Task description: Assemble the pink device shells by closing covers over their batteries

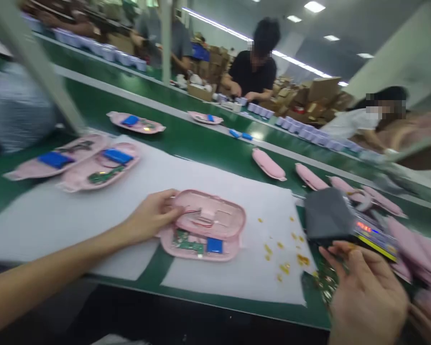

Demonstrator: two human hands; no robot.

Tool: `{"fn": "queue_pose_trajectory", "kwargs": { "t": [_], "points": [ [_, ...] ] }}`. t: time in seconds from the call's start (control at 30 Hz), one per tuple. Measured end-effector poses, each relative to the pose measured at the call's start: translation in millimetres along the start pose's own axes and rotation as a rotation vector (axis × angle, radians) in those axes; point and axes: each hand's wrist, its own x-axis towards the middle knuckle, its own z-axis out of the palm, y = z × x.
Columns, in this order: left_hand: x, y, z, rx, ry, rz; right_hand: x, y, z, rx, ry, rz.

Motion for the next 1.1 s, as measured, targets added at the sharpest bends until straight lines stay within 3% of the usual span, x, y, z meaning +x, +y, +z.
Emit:
{"fn": "queue_pose_trajectory", "kwargs": {
  "t": [0.03, 0.07, 0.1, 0.17, 0.23, 0.3, 0.5, 0.77, 0.97, 1.1],
  "points": [
    [0.9, 0.7, 0.5, -0.052, -0.009, 0.001, -8.1, -19.0, 32.4, 0.036, -0.09, -0.075],
    [1.4, 0.3, 0.6, -0.095, -0.011, 0.005, -14.0, -37.5, 64.2, 0.038, -0.26, -0.182],
    [1.4, -0.7, 0.5, -0.124, -0.007, 0.018, -17.8, -53.9, 94.8, 0.016, -0.459, -0.326],
    [-0.1, -3.2, 0.5, -0.149, -0.007, 0.056, -20.7, -75.2, 148.9, -0.079, -0.854, -0.477],
    [-2.1, -5.3, 0.2, -0.154, 0.001, 0.093, -20.6, -79.4, 187.1, -0.184, -1.114, -0.52],
    [-3.3, -6.7, -1.2, -0.154, 0.025, 0.113, -20.9, -73.0, 205.5, -0.271, -1.212, -0.542],
    [-1.9, -9.3, -7.3, -0.138, 0.06, 0.118, -27.6, -59.8, 201.7, -0.387, -1.127, -0.558],
    [-2.9, -11.2, -5.2, -0.151, 0.027, 0.094, -32.3, -60.9, 206.9, -0.449, -1.139, -0.585],
    [-4.1, -10.5, -6.3, -0.075, 0.055, 0.199, -37.7, -62.6, 209.3, -0.619, -0.976, -0.743],
    [-7.3, -10.3, -6.0, -0.049, 0.049, 0.181, -30.8, -69.6, 212.0, -0.738, -0.942, -0.597]
  ]
}}
